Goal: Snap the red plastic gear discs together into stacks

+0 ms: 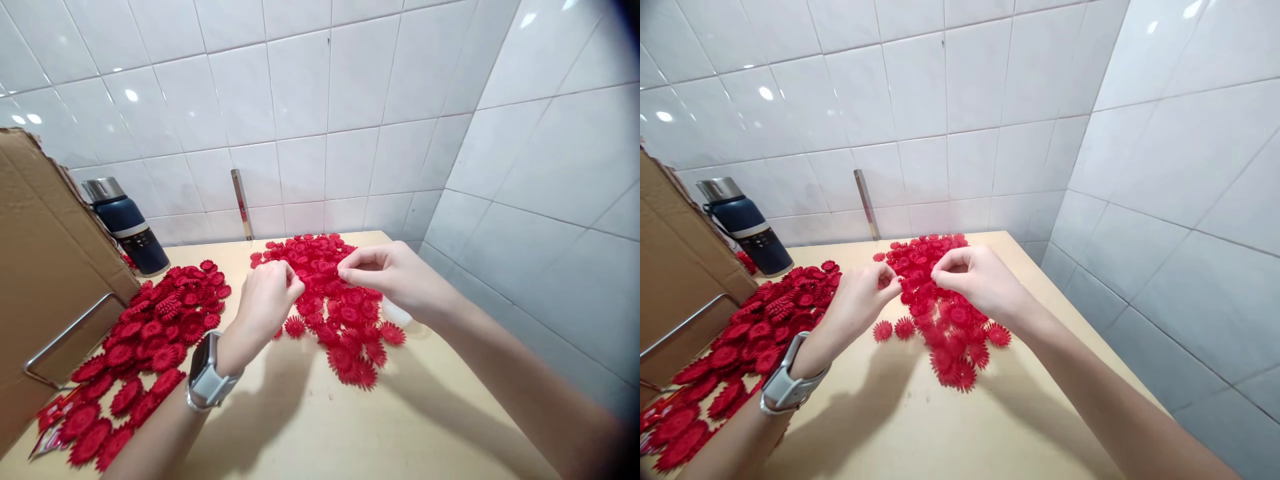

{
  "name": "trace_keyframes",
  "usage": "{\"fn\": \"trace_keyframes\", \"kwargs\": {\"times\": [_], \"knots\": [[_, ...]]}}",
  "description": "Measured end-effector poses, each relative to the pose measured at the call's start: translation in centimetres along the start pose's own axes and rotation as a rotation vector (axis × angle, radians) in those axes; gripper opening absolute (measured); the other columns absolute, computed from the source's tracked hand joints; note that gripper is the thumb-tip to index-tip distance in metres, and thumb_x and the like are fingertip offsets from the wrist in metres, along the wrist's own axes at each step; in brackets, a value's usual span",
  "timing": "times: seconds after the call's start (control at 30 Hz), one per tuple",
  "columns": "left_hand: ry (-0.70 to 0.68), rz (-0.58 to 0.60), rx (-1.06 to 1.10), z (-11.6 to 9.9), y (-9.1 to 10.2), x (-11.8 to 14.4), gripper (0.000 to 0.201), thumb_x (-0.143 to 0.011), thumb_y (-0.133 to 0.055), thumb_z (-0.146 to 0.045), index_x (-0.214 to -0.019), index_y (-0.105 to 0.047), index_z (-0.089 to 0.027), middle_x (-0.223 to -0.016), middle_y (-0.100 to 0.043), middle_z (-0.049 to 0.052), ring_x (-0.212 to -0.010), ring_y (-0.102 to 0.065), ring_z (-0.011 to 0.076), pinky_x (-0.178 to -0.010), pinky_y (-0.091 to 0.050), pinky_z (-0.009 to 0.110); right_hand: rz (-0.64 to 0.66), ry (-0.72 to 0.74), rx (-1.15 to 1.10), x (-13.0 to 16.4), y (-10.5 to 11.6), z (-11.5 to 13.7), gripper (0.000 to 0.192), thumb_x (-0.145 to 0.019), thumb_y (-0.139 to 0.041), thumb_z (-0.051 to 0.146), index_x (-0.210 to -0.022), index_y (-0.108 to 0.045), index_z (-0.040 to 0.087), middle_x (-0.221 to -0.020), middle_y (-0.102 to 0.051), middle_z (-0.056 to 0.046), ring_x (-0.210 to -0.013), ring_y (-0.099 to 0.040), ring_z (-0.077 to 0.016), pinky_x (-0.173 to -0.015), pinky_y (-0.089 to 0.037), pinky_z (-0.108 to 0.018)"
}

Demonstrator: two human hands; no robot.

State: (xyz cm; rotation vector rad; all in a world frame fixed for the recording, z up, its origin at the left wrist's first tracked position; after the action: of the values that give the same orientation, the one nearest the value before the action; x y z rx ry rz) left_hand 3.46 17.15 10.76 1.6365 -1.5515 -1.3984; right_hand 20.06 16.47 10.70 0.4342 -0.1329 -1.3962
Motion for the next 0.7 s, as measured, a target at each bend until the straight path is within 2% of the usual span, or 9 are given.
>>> {"fn": "trace_keyframes", "kwargs": {"times": [0.1, 0.2, 0.33, 0.43, 0.5, 0.53, 0.6, 0.7], "knots": [[0.063, -0.035, -0.038, 2.3, 0.1, -0.6, 0.027, -0.067, -0.047, -0.013, -0.045, -0.033, -0.02, -0.042, -0.031, -0.003, -0.043, -0.031, 0.0126, -0.049, -0.014, 0.029, -0.061, 0.018, 0.015, 0.2, 1.1, 0.4, 0.009, -0.068, -0.062, 0.022, -0.062, -0.067, 0.019, -0.065, -0.064, -0.001, -0.064, -0.057, -0.0156, -0.057, -0.042, -0.026], [0.037, 0.026, 0.001, 3.6, -0.1, -0.6, 0.033, -0.069, -0.049, -0.015, -0.042, -0.032, -0.02, -0.04, -0.025, -0.005, -0.041, -0.026, 0.0116, -0.05, -0.014, 0.029, -0.071, 0.037, -0.004, 0.5, 2.2, 1.0, 0.012, -0.071, -0.063, 0.028, -0.065, -0.068, 0.019, -0.068, -0.066, -0.002, -0.069, -0.06, -0.018, -0.063, -0.044, -0.029], [-0.057, 0.152, 0.108, 2.6, -0.7, 0.0, 0.035, -0.076, -0.051, -0.027, -0.042, -0.045, -0.019, -0.041, -0.039, -0.002, -0.042, -0.035, 0.0129, -0.049, -0.019, 0.028, -0.004, 0.019, -0.099, 0.5, 2.2, 1.2, 0.018, -0.068, -0.068, 0.037, -0.066, -0.069, 0.019, -0.068, -0.066, -0.003, -0.072, -0.061, -0.0195, -0.07, -0.046, -0.032], [-0.124, 0.203, 0.203, 0.5, -0.6, 0.5, 0.026, -0.08, -0.05, -0.034, -0.062, -0.063, -0.019, -0.06, -0.06, 0.002, -0.056, -0.051, 0.0156, -0.055, -0.031, 0.026, 0.057, -0.008, -0.217, 0.4, 1.7, 0.9, 0.017, -0.065, -0.072, 0.035, -0.064, -0.068, 0.019, -0.068, -0.067, -0.002, -0.069, -0.061, -0.0176, -0.07, -0.046, -0.031], [-0.143, 0.224, 0.353, -0.8, -0.1, 0.7, 0.024, -0.082, -0.049, -0.038, -0.086, -0.066, -0.021, -0.085, -0.066, 0.003, -0.074, -0.057, 0.0166, -0.066, -0.038, 0.026, 0.117, -0.024, -0.314, 0.4, 1.3, 0.8, 0.013, -0.066, -0.072, 0.031, -0.064, -0.068, 0.019, -0.066, -0.066, -0.001, -0.066, -0.061, -0.0155, -0.069, -0.046, -0.029], [-0.134, 0.248, 0.495, -1.4, 0.2, 0.9, 0.026, -0.082, -0.05, -0.039, -0.093, -0.065, -0.021, -0.094, -0.065, 0.004, -0.081, -0.057, 0.0168, -0.071, -0.04, 0.026, 0.149, -0.028, -0.374, 0.4, 1.0, 0.7, 0.012, -0.067, -0.072, 0.029, -0.063, -0.068, 0.019, -0.065, -0.066, -0.001, -0.065, -0.061, -0.0146, -0.068, -0.047, -0.028], [-0.082, 0.326, 0.804, -2.3, 0.4, 1.3, 0.027, -0.081, -0.053, -0.039, -0.101, -0.062, -0.022, -0.099, -0.063, 0.003, -0.088, -0.056, 0.0161, -0.076, -0.042, 0.026, 0.219, -0.026, -0.507, 0.5, 0.5, 0.8, 0.008, -0.068, -0.071, 0.025, -0.063, -0.068, 0.019, -0.064, -0.065, 0.001, -0.064, -0.06, -0.0131, -0.066, -0.047, -0.027], [0.009, 0.429, 1.11, -3.2, 0.3, 2.2, 0.019, -0.079, -0.059, -0.033, -0.094, -0.063, -0.023, -0.092, -0.06, 0.0, -0.084, -0.055, 0.0131, -0.075, -0.044, 0.025, 0.299, -0.031, -0.658, 0.8, 0.0, 0.9, 0.004, -0.069, -0.069, 0.02, -0.064, -0.067, 0.019, -0.063, -0.064, 0.002, -0.063, -0.059, -0.012, -0.064, -0.047, -0.026]]}}
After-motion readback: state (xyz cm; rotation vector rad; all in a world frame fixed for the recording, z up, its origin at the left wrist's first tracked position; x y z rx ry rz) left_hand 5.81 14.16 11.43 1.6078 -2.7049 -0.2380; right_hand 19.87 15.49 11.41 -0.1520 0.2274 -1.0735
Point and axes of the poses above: each hand's wrist, its own x-axis away from the middle knuckle, its own y-axis out of the back of the hand, z = x × y, the point moved 6 cm from there along -x, towards the middle knuckle
